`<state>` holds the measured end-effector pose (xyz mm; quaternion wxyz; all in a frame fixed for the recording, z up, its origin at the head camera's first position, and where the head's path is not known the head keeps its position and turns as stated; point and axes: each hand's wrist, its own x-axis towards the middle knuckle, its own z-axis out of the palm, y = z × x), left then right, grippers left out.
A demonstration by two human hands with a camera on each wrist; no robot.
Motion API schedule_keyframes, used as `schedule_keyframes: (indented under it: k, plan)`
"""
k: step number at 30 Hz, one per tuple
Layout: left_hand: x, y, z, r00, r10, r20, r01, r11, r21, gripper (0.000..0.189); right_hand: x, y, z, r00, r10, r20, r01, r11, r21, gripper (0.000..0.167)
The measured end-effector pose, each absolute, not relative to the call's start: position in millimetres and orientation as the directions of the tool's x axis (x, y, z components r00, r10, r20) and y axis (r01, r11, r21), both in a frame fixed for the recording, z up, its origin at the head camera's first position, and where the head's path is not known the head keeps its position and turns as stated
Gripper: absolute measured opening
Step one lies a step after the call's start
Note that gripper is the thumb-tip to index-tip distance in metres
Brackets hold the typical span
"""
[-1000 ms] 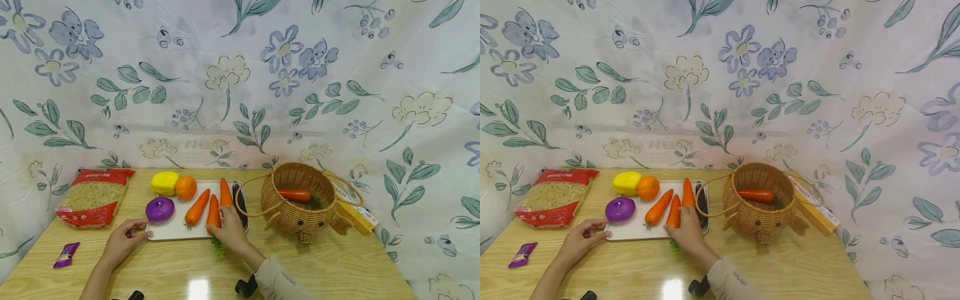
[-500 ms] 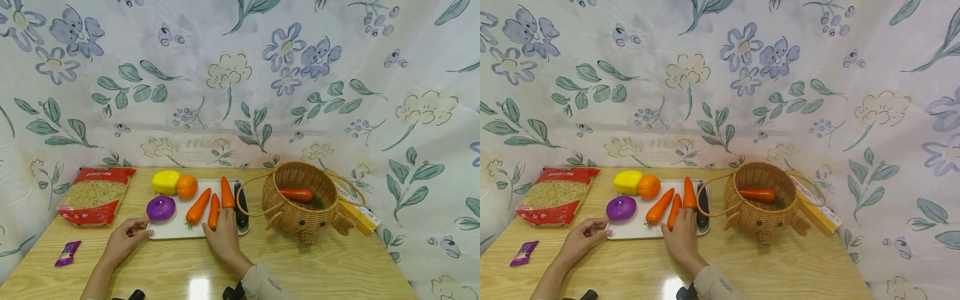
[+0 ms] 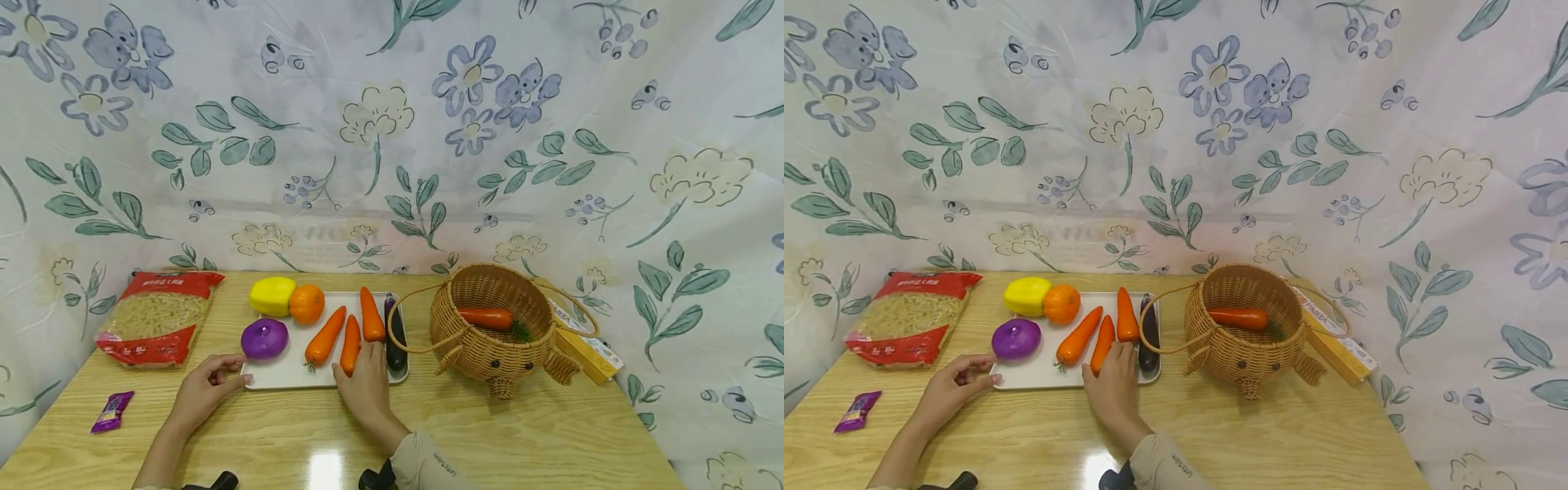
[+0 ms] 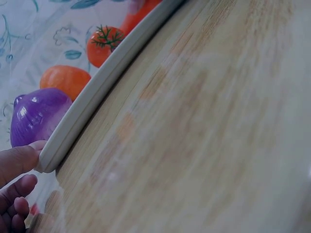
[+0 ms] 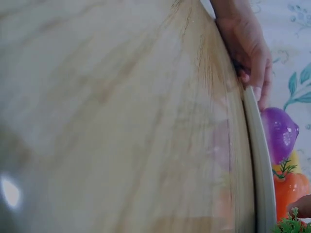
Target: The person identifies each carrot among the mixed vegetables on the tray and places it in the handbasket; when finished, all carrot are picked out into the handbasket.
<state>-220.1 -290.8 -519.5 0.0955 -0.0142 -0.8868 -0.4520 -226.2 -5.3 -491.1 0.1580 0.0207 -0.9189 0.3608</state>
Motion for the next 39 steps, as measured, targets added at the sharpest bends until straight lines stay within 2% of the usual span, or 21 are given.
schedule_keyframes:
  k: [12,17,23,29,33,39]
  plan:
    - [-222,-289,-518,-0.981,-0.056,0.186,0.119,0.583,0.804,0.037,-229,-7,-494,-0.944,0.100,0.313,-0.110,0.802,-0.587,0.055]
    - [-221,-288,-518,-0.981,-0.054,0.188,0.122,0.584,0.803,0.037,-230,-7,-492,-0.943,0.106,0.316,-0.103,0.809,-0.579,0.047]
    - [-221,-289,-520,-0.981,-0.054,0.189,0.121,0.588,0.800,0.037,-228,-5,-491,-0.939,0.142,0.314,-0.103,0.755,-0.648,0.039]
    - [-221,-289,-520,-0.981,-0.062,0.183,0.113,0.581,0.806,0.037,-224,0,-482,-0.946,0.157,0.284,-0.122,0.640,-0.758,0.039]
    - [-220,-288,-519,-0.982,-0.059,0.182,0.114,0.582,0.805,0.038,-223,8,-475,-0.958,0.112,0.265,-0.152,0.584,-0.798,0.045]
    - [-220,-289,-518,-0.980,-0.054,0.189,0.123,0.583,0.803,0.038,-222,23,-465,-0.960,-0.013,0.281,-0.242,0.550,-0.799,0.049]
